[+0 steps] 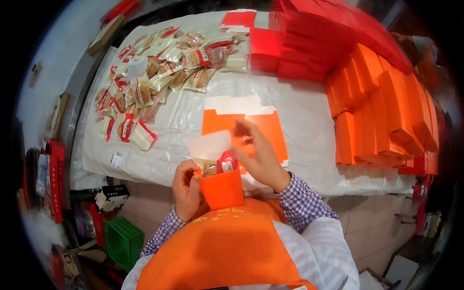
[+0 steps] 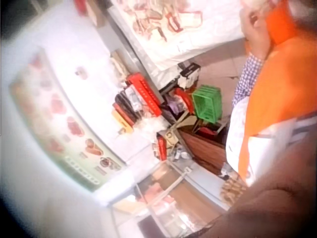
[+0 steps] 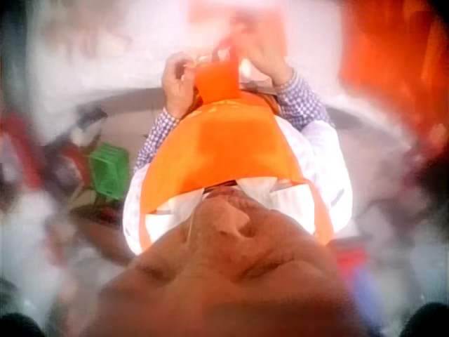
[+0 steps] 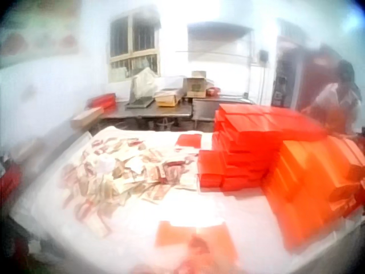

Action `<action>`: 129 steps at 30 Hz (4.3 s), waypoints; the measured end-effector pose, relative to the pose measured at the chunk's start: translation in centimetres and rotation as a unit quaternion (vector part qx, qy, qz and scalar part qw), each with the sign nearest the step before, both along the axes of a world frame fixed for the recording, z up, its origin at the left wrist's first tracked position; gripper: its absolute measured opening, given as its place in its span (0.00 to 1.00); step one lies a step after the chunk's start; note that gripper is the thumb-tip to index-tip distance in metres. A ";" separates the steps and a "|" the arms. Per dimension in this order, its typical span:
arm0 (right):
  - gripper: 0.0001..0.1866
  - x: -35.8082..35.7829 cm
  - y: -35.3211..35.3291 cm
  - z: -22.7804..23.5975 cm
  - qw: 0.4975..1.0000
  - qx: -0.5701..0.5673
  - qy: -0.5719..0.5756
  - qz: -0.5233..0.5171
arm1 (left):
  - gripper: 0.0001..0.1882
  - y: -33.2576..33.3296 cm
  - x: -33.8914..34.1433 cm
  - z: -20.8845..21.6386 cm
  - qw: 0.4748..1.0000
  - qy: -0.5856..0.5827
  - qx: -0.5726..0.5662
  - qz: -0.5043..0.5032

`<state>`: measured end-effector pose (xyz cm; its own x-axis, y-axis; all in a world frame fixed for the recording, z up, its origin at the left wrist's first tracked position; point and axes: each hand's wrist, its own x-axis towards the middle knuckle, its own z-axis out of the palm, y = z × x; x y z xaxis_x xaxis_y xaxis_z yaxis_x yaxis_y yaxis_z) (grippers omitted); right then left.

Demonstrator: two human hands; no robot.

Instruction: The person folds flat orange cardboard sheets into small rectangular boxes by hand. They place a small, individually wrapped item into each box and then fold the flaps to close it. The completed boxes are stacked on the table.

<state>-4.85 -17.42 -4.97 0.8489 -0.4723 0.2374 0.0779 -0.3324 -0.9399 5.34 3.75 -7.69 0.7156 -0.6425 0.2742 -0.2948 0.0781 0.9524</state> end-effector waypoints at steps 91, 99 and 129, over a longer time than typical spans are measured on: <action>0.14 -1.8 2.1 -1.1 0.988 -0.019 -0.082 0.127 | 0.14 -0.6 1.6 3.6 0.987 -0.055 0.064 -0.140; 0.16 -1.9 1.2 -1.6 0.985 0.011 -0.054 0.161 | 0.20 -0.5 1.4 3.6 0.983 -0.066 0.079 -0.150; 0.18 -1.7 0.9 -1.2 0.983 -0.030 -0.043 0.175 | 0.12 -0.7 0.5 2.5 0.997 -0.003 0.022 -0.068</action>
<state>-6.52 -16.51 -6.19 0.9327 -0.1378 0.3333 0.2750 -0.3260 -0.9045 5.85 3.01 -5.15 0.6203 -0.7443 0.2476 -0.2892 0.0764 0.9542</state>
